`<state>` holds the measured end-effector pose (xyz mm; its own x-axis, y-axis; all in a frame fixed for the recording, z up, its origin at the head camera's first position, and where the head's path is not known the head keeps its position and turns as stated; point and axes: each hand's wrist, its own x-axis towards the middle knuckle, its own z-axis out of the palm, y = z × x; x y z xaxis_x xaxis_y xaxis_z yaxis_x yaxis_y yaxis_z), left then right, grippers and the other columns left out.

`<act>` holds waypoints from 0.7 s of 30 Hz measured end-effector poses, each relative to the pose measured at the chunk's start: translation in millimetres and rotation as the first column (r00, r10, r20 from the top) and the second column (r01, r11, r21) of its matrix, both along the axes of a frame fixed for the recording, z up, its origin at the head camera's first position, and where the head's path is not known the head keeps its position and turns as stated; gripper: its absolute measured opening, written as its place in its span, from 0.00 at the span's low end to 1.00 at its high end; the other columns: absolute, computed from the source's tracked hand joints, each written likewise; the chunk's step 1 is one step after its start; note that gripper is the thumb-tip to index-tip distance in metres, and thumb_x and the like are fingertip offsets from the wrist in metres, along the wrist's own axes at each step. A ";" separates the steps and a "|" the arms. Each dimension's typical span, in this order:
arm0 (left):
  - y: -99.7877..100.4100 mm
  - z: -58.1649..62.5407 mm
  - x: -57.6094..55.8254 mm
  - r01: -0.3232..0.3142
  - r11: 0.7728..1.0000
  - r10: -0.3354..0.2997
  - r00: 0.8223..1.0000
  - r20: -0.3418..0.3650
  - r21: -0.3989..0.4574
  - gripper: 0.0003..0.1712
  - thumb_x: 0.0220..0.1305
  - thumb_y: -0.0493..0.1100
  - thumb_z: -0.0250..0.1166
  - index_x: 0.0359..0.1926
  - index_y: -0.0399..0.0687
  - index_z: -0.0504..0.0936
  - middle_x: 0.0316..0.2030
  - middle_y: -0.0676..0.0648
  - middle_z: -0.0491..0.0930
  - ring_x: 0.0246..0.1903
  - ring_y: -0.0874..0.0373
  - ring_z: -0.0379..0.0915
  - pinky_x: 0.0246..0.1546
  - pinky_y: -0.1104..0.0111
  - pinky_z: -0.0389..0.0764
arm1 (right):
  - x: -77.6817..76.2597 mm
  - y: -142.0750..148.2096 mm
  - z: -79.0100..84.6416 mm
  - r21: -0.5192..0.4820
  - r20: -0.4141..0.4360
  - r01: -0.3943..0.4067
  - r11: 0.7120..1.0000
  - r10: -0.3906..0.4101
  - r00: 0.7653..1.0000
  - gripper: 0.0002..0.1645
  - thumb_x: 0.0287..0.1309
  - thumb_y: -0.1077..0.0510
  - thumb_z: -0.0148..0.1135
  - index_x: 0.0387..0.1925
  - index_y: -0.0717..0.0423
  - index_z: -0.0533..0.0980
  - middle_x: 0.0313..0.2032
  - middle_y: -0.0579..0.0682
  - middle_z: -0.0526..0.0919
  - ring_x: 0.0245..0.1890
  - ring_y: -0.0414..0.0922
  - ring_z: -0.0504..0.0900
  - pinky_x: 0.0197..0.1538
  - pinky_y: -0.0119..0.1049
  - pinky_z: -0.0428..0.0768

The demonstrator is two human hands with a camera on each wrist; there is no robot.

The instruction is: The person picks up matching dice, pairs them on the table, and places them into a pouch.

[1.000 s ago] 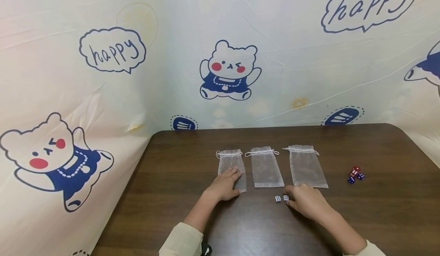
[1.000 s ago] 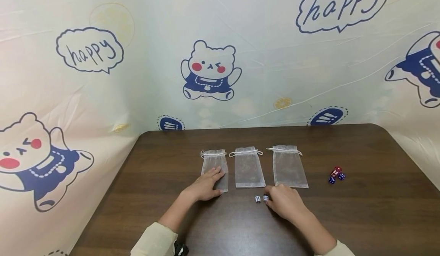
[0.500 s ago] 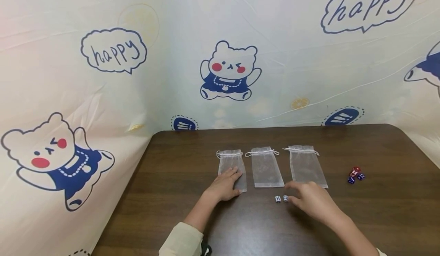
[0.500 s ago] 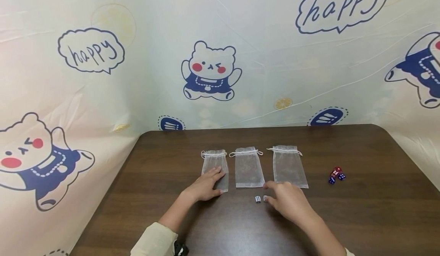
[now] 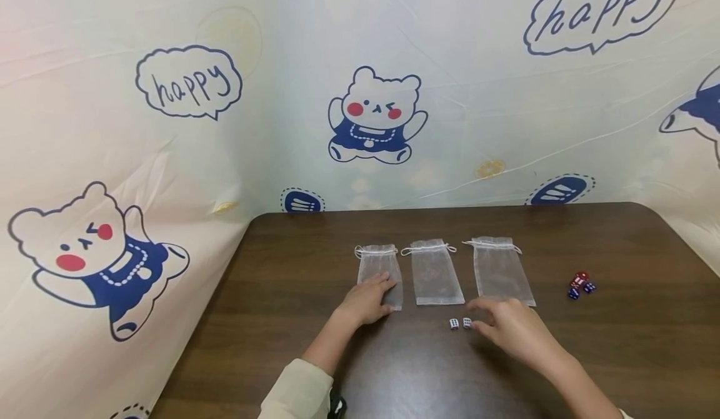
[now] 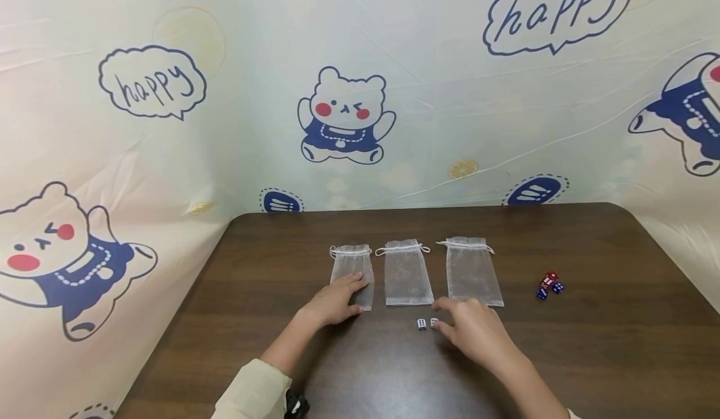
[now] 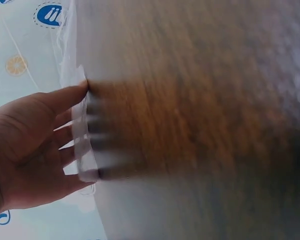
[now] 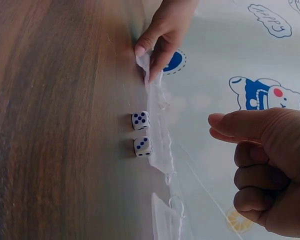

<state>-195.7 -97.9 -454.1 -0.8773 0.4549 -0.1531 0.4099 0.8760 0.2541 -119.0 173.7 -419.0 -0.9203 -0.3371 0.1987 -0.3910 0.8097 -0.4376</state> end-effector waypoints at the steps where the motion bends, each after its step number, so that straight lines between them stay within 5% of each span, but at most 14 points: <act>1: 0.5 0.8 0.0 -0.003 1.000 0.003 1.000 -0.025 -0.007 0.30 0.58 0.46 0.64 0.62 0.47 0.70 0.64 0.46 0.64 0.63 0.50 0.57 0.56 0.53 0.65 | -0.1 0.3 0.0 -0.002 -0.004 -0.002 1.000 0.002 1.000 0.13 0.46 0.59 0.70 0.37 0.49 0.80 0.17 0.34 0.72 0.17 0.30 0.66 0.19 0.32 0.64; 4: 2.4 1.2 1.2 -0.021 0.999 0.016 0.989 -0.146 -0.028 0.19 0.57 0.45 0.65 0.51 0.50 0.80 0.53 0.47 0.76 0.53 0.51 0.70 0.43 0.54 0.75 | -0.1 1.0 0.0 -0.009 -0.011 -0.003 1.000 0.003 1.000 0.13 0.45 0.59 0.70 0.37 0.49 0.80 0.16 0.34 0.71 0.17 0.30 0.65 0.19 0.32 0.64; 7: 3.6 -0.9 2.6 -0.052 0.998 0.036 0.955 -0.295 -0.044 0.05 0.56 0.45 0.65 0.29 0.49 0.83 0.33 0.47 0.82 0.36 0.52 0.79 0.27 0.57 0.78 | 0.0 1.2 -0.5 -0.010 -0.010 -0.003 1.000 0.002 1.000 0.13 0.45 0.59 0.70 0.37 0.49 0.80 0.18 0.35 0.73 0.17 0.30 0.66 0.20 0.32 0.65; 12: 3.1 -2.7 5.1 -0.073 0.997 0.067 0.888 -0.455 0.004 0.16 0.54 0.44 0.64 0.13 0.51 0.72 0.18 0.48 0.78 0.20 0.53 0.77 0.16 0.60 0.74 | -0.6 0.6 -2.0 -0.006 0.000 0.000 1.000 0.000 1.000 0.13 0.45 0.59 0.70 0.36 0.49 0.80 0.18 0.35 0.74 0.18 0.31 0.67 0.20 0.33 0.66; 14: 2.8 -1.6 5.7 -0.054 0.997 0.078 0.843 -0.533 0.061 0.17 0.52 0.43 0.64 0.11 0.52 0.70 0.15 0.50 0.75 0.16 0.53 0.74 0.13 0.61 0.71 | -0.7 0.4 -2.2 -0.008 -0.002 0.002 1.000 -0.002 1.000 0.13 0.45 0.59 0.70 0.36 0.49 0.80 0.18 0.35 0.74 0.18 0.31 0.68 0.20 0.32 0.66; 19: 3.5 4.5 6.5 0.039 0.978 0.121 0.689 -0.715 0.203 0.17 0.46 0.39 0.64 0.11 0.52 0.66 0.11 0.53 0.71 0.10 0.55 0.66 0.09 0.63 0.66 | -0.7 -1.0 -1.7 -0.022 0.002 0.006 1.000 -0.006 1.000 0.13 0.45 0.60 0.70 0.37 0.50 0.80 0.20 0.38 0.77 0.19 0.31 0.69 0.20 0.32 0.67; 21: 5.1 7.7 8.2 0.082 0.970 0.123 0.643 -0.756 0.228 0.14 0.45 0.38 0.64 0.12 0.52 0.68 0.12 0.53 0.73 0.10 0.55 0.67 0.09 0.63 0.67 | -0.9 -2.0 -1.6 -0.025 0.008 0.011 1.000 -0.011 1.000 0.13 0.45 0.60 0.70 0.37 0.51 0.81 0.20 0.38 0.78 0.19 0.31 0.70 0.20 0.31 0.67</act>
<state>-187.6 -92.8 -446.4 -0.6437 0.3653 0.6725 0.5289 0.8474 0.0460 -119.9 171.7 -420.6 -0.9255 -0.3216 0.2001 -0.3786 0.8026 -0.4610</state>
